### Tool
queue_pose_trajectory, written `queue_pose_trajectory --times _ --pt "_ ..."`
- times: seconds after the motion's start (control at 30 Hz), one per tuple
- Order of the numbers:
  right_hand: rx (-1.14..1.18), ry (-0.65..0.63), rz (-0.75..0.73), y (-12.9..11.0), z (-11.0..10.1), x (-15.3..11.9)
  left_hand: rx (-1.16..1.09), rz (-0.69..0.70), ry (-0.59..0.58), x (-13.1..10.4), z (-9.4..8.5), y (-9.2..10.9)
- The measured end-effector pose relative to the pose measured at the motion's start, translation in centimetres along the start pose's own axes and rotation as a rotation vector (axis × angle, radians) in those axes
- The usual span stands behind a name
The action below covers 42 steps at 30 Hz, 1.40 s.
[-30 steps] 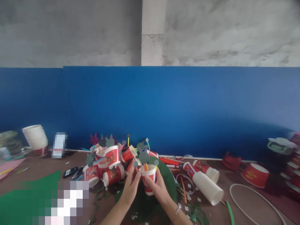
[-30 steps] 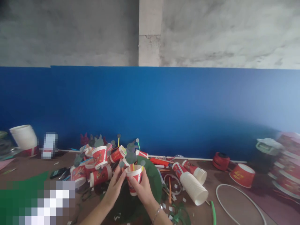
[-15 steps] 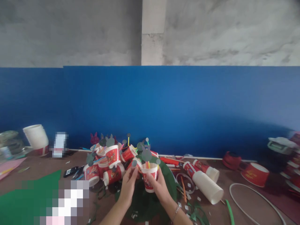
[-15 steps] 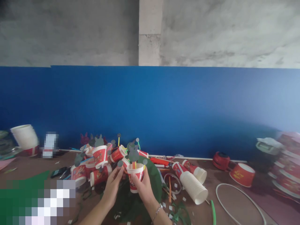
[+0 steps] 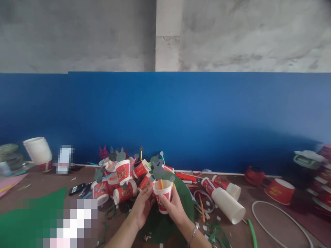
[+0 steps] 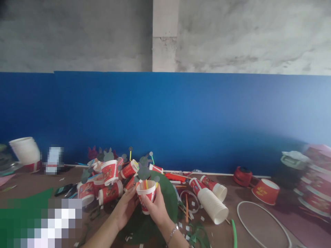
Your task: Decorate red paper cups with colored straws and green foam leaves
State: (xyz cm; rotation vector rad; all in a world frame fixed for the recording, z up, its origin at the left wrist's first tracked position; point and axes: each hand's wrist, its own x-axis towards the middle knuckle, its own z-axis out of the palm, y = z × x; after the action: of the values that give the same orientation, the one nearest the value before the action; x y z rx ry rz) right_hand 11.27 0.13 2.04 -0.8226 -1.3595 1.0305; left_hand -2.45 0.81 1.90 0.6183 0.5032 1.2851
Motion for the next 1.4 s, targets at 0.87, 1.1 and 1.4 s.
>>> queue_pose_trajectory --times 0.87,1.1,1.4 --pt "-0.121 0.182 0.025 0.3 -0.3 0.2 0.33 0.128 -0.055 -1.4 2.5 0.2" --pt "-0.121 0.063 0.006 0.0 0.0 0.2 0.403 0.184 -0.018 -0.9 1.3 -0.9" --pt "-0.179 0.084 0.001 -0.4 -0.3 0.3 0.408 0.278 0.057 -0.9 0.6 -1.2"
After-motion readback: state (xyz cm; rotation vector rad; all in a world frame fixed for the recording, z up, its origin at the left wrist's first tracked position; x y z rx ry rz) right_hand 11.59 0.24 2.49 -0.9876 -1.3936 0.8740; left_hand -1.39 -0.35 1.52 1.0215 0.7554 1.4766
